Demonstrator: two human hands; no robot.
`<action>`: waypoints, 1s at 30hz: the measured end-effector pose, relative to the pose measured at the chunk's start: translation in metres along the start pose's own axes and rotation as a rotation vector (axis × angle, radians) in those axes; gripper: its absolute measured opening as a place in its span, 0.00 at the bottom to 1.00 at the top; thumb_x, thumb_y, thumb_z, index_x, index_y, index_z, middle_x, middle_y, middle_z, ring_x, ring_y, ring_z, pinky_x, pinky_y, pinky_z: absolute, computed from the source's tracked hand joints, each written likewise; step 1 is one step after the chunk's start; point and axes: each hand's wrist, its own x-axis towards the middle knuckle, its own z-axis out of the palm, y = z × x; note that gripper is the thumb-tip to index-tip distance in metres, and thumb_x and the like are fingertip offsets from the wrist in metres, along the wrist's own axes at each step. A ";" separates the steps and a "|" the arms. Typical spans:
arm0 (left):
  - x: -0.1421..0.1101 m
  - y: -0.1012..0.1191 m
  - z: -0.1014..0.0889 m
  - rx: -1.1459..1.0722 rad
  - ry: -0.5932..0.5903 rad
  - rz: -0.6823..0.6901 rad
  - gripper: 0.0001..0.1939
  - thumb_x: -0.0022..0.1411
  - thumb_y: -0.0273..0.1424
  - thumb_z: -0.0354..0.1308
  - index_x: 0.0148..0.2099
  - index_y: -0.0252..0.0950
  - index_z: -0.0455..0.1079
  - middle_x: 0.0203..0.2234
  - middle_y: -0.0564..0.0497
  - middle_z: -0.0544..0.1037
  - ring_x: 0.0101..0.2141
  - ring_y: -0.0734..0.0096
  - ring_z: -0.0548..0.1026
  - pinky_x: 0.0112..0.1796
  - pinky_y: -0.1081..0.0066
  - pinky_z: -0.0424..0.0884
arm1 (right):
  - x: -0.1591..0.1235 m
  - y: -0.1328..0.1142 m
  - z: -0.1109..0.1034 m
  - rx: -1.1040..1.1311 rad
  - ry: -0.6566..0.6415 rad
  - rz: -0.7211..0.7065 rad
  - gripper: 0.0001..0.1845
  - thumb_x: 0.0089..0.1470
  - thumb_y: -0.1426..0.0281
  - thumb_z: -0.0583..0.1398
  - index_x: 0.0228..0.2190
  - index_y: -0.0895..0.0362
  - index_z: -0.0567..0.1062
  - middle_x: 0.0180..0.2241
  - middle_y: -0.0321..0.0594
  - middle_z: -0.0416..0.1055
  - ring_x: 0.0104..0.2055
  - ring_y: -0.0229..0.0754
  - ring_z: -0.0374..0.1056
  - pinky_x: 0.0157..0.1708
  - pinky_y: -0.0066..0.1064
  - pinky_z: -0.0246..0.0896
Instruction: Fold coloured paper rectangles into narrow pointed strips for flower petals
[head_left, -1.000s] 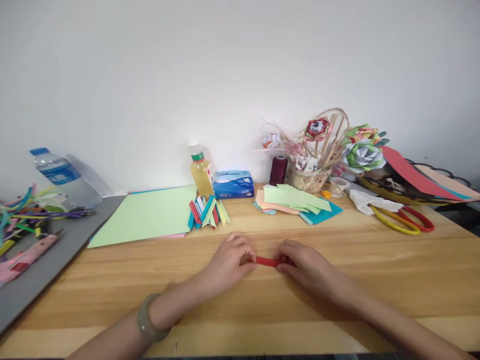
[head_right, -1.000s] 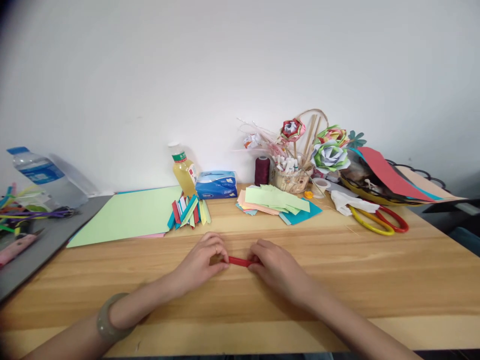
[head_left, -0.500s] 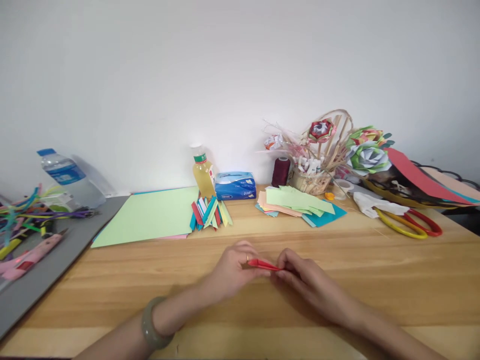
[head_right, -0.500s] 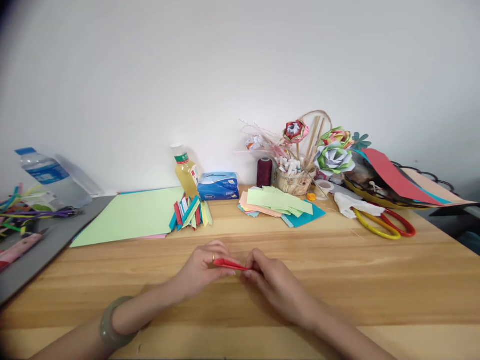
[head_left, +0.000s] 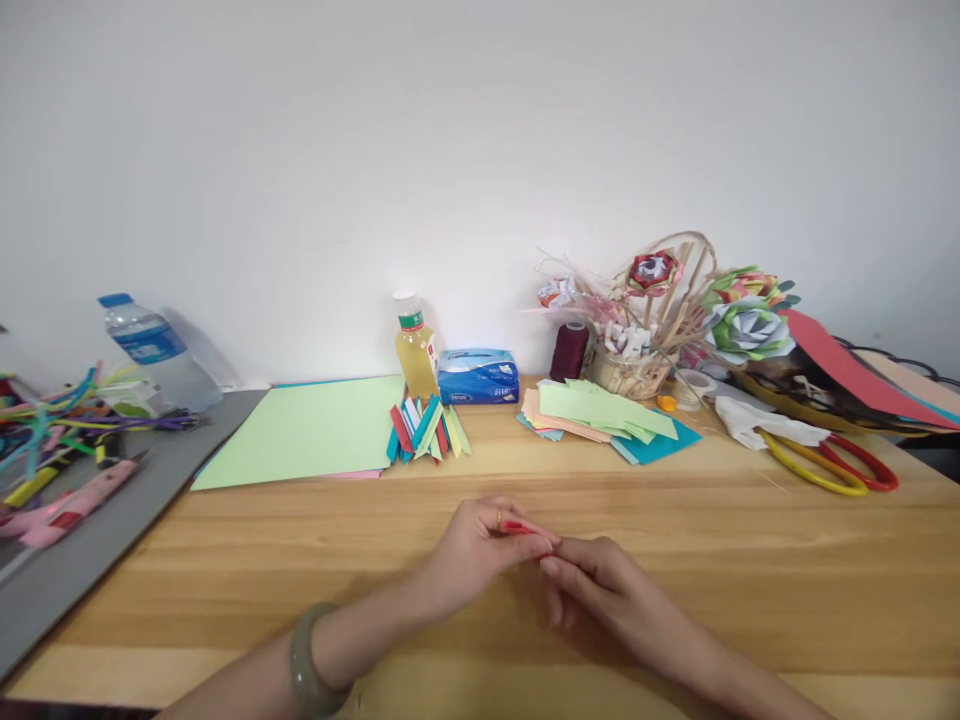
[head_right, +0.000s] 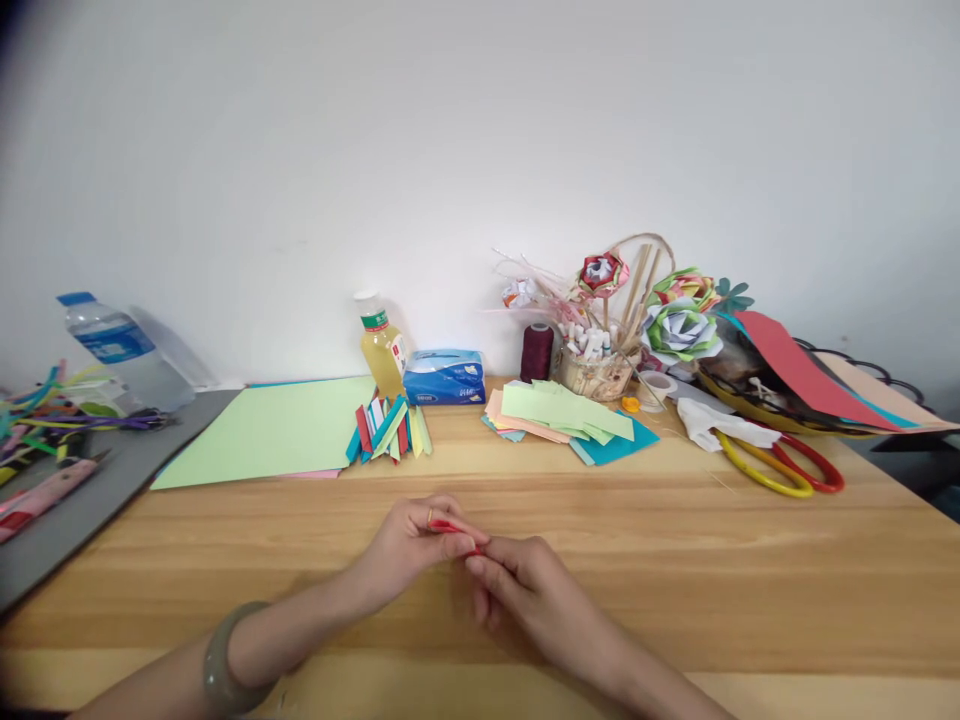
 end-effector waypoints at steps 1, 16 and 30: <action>0.000 0.002 0.000 0.015 -0.001 -0.004 0.19 0.50 0.47 0.61 0.29 0.35 0.78 0.23 0.50 0.71 0.28 0.71 0.68 0.32 0.72 0.65 | 0.000 0.000 0.000 0.013 -0.005 0.006 0.28 0.59 0.52 0.44 0.19 0.58 0.67 0.17 0.36 0.64 0.22 0.36 0.62 0.26 0.26 0.55; 0.003 0.016 -0.029 0.174 0.425 0.047 0.31 0.56 0.51 0.50 0.12 0.37 0.49 0.09 0.57 0.54 0.16 0.78 0.55 0.23 0.74 0.58 | -0.015 -0.004 -0.020 -0.008 -0.054 0.175 0.27 0.56 0.47 0.45 0.23 0.56 0.64 0.15 0.30 0.55 0.17 0.33 0.52 0.17 0.24 0.48; -0.016 0.040 0.014 1.340 -0.489 0.392 0.10 0.60 0.36 0.56 0.39 0.35 0.71 0.17 0.51 0.75 0.16 0.64 0.72 0.17 0.73 0.57 | -0.025 -0.020 -0.007 -0.381 -0.103 0.020 0.15 0.58 0.70 0.49 0.30 0.56 0.74 0.28 0.36 0.75 0.27 0.37 0.68 0.26 0.24 0.53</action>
